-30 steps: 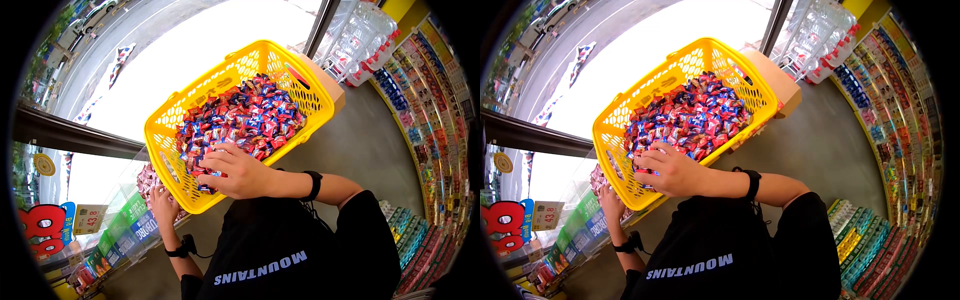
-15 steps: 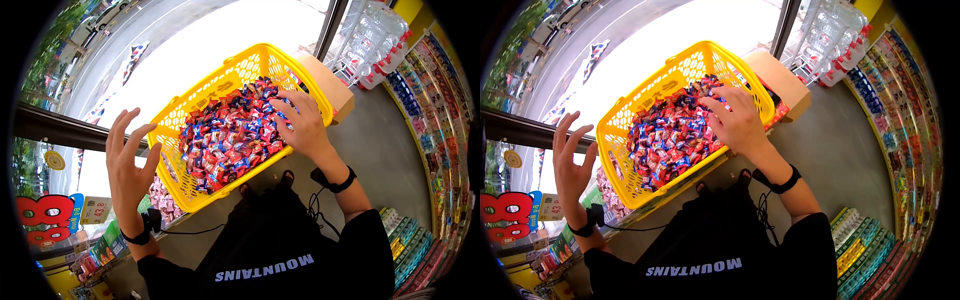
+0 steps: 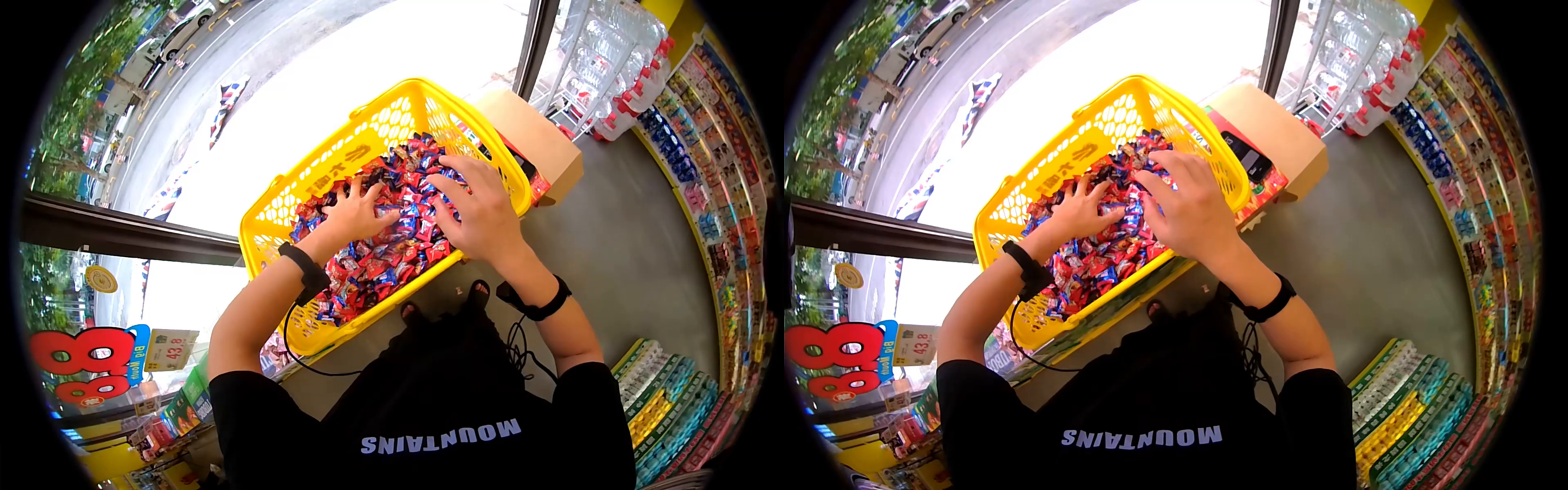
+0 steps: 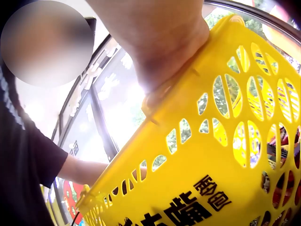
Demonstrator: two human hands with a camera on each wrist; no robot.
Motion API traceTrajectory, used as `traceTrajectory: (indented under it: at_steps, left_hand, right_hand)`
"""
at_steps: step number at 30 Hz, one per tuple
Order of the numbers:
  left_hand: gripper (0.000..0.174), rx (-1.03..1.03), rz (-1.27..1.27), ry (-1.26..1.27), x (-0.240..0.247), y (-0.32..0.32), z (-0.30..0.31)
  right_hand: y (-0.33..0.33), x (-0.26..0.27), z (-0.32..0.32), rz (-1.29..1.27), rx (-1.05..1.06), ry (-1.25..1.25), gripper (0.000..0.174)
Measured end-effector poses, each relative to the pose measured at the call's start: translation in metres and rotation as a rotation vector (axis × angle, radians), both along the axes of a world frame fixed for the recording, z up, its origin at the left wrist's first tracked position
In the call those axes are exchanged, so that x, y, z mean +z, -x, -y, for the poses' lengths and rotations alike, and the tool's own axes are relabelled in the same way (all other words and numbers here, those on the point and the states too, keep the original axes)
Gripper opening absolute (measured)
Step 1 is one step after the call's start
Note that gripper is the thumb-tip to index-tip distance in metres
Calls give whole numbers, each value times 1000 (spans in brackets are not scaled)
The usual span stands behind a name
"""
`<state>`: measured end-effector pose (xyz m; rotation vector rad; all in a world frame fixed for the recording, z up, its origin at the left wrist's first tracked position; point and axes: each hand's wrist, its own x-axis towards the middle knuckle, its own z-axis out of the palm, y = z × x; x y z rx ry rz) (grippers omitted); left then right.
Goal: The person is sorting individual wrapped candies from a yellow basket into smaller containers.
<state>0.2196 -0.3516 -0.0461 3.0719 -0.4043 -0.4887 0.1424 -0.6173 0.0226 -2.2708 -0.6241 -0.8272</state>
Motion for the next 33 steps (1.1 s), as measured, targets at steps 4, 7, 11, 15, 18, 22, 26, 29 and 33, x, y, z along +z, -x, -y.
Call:
traceTrajectory:
  at_steps: [4,7,11,15,18,22,26,29,33]
  left_hand:
    - [88,-79,-169,51,17,20,0]
    - [85,-139,-194,63,26,40,3]
    - [83,-215,-179,125,31,60,5]
    - [81,-264,-153,177,30,67,1]
    - [81,-277,-201,179,47,74,8]
    - [82,-353,-192,227,37,78,6]
    - [80,-345,-269,264,36,85,10]
    - [80,-352,-298,238,38,84,10]
    - [82,-318,-392,195,54,81,14]
  right_hand:
    - [0,4,-3,-25,-30,19,31]
    - [0,1,-5,-45,-57,13,30]
    - [-2,0,-5,-27,-46,25,26]
    - [-2,4,-5,-49,-35,26,23]
    - [-3,4,-5,-48,-35,21,21]
    - [-3,5,-6,-61,-35,13,20]
    - [-3,3,-7,-68,-41,15,19]
    - [-2,4,-7,-65,-53,14,19]
    - [-1,5,-6,-72,-53,17,19]
